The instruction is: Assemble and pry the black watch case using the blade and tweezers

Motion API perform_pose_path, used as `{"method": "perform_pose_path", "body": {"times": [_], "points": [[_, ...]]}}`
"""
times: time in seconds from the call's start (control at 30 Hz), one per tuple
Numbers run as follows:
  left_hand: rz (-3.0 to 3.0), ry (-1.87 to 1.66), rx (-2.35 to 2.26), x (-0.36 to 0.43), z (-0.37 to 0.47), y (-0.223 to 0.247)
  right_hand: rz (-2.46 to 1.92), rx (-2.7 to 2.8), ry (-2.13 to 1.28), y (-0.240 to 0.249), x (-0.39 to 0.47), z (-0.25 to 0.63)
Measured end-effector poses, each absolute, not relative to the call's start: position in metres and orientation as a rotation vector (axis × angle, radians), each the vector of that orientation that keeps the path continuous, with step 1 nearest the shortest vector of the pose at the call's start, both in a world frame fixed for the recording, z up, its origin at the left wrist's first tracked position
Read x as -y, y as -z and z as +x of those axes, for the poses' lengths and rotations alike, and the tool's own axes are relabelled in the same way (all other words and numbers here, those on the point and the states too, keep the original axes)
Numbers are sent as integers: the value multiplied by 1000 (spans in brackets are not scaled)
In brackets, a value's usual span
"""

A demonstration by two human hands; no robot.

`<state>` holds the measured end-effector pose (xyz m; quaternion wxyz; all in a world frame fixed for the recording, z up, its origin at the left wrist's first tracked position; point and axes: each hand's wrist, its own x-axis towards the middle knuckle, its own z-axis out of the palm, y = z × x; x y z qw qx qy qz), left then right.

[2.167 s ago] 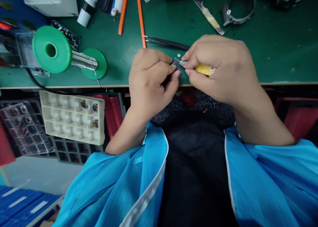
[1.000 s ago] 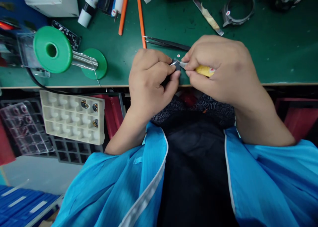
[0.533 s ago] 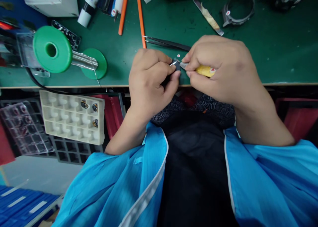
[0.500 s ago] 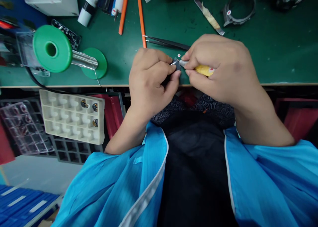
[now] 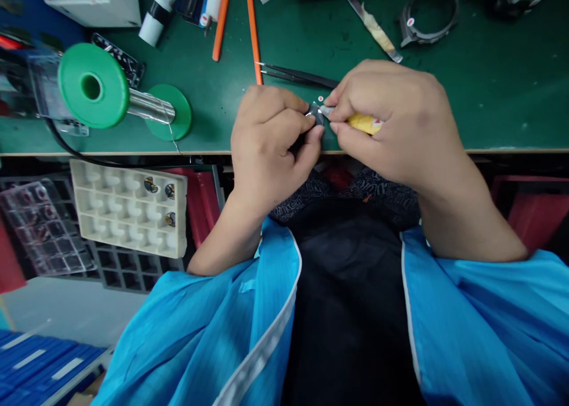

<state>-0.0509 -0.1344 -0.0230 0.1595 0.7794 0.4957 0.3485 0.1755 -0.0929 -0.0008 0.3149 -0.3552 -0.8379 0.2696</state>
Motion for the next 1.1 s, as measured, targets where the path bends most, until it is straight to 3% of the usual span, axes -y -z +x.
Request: {"method": "perform_pose_path", "body": {"times": [0.27, 0.6, 1.1], "points": [[2240, -938, -1412, 136, -51, 20, -924, 2201, -708, 1, 94, 175], [2504, -1229, -1294, 130, -45, 24, -894, 2211, -725, 1, 94, 178], [2519, -1239, -1317, 127, -42, 32, -834, 2260, -631, 10, 92, 180]]}}
